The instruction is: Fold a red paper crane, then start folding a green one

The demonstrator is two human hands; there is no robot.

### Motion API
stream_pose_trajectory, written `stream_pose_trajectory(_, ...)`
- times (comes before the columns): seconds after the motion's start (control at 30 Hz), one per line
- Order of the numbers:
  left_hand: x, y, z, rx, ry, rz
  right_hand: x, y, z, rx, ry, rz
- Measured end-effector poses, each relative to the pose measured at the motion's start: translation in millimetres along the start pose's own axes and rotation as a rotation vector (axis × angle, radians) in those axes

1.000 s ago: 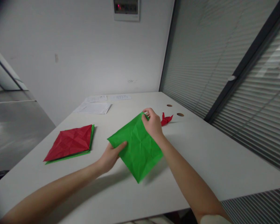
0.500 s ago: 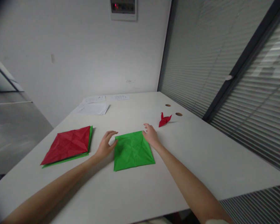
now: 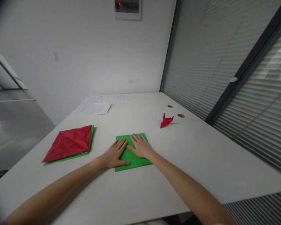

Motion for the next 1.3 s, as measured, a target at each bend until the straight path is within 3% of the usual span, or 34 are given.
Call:
stream_pose_trajectory(0.13, 0.8, 0.4, -1.0, -0.024, -0.030, 0.020, -2.0, -9.4, -47.6, 0.160, 0.030, 0.041)
stream_pose_trajectory(0.27, 0.7, -0.2, -2.8, -0.025, -0.043, 0.020, -14.8, -16.5, -61.2, 0.232, 0.043, 0.051)
stream_pose_trajectory(0.33, 0.1, -0.7, -3.4, -0.032, -0.045, 0.004, -33.4, -17.5, -46.8, 0.240, 0.051, -0.055)
stream_pose_trajectory(0.4, 1.1, -0.9, -3.1, -0.055, -0.044, 0.005, -44.4, -17.9, -8.6, 0.095, 0.020, -0.127)
stream_pose_trajectory(0.5, 2.1, -0.7, -4.6, -0.076, -0.033, 0.011, -32.1, -10.8, 46.6, -0.114, -0.135, -0.057)
stream_pose_trajectory(0.6, 1.2, -0.1, -6.1, -0.088, -0.030, -0.006, -11.0, 2.8, 61.4, -0.124, -0.185, 0.014)
stream_pose_trajectory(0.73, 3.5, 1.0, -2.6, -0.137, -0.052, -0.027, -1.3, 25.5, 39.1, -0.104, -0.082, 0.003)
stream_pose_trajectory(0.9, 7.9, 2.4, 0.4, -0.175, -0.061, -0.016, -6.6, 52.3, -20.7, -0.043, -0.019, 0.029)
stream_pose_trajectory(0.97, 7.7, 3.0, 0.4, -0.176, -0.056, -0.017, -10.6, 56.4, -42.3, -0.022, -0.030, 0.056)
stream_pose_trajectory(1.1, 8.0, 3.7, 1.0, -0.176, -0.045, -0.021, -20.3, 44.7, -56.1, 0.054, -0.090, 0.105)
stream_pose_trajectory(1.17, 8.3, 3.8, 1.5, -0.180, -0.045, -0.026, -34.4, 29.6, -46.2, 0.120, -0.100, 0.001)
stream_pose_trajectory(1.23, 8.4, 3.6, 1.3, -0.181, -0.057, -0.026, -39.2, 10.5, -12.4, 0.024, -0.120, -0.056)
stream_pose_trajectory(1.3, 7.8, 3.3, 0.0, -0.171, -0.076, -0.026, -30.6, -7.6, 24.0, -0.097, -0.162, -0.028)
Point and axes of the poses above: each hand's wrist, its own y-axis away from the middle knuckle, its own x-axis out of the palm, z = x × y, the point moved 10 cm from there along -y, towards the middle knuckle, and after that the axes turned 2 degrees about z, right-handed, at the moved point
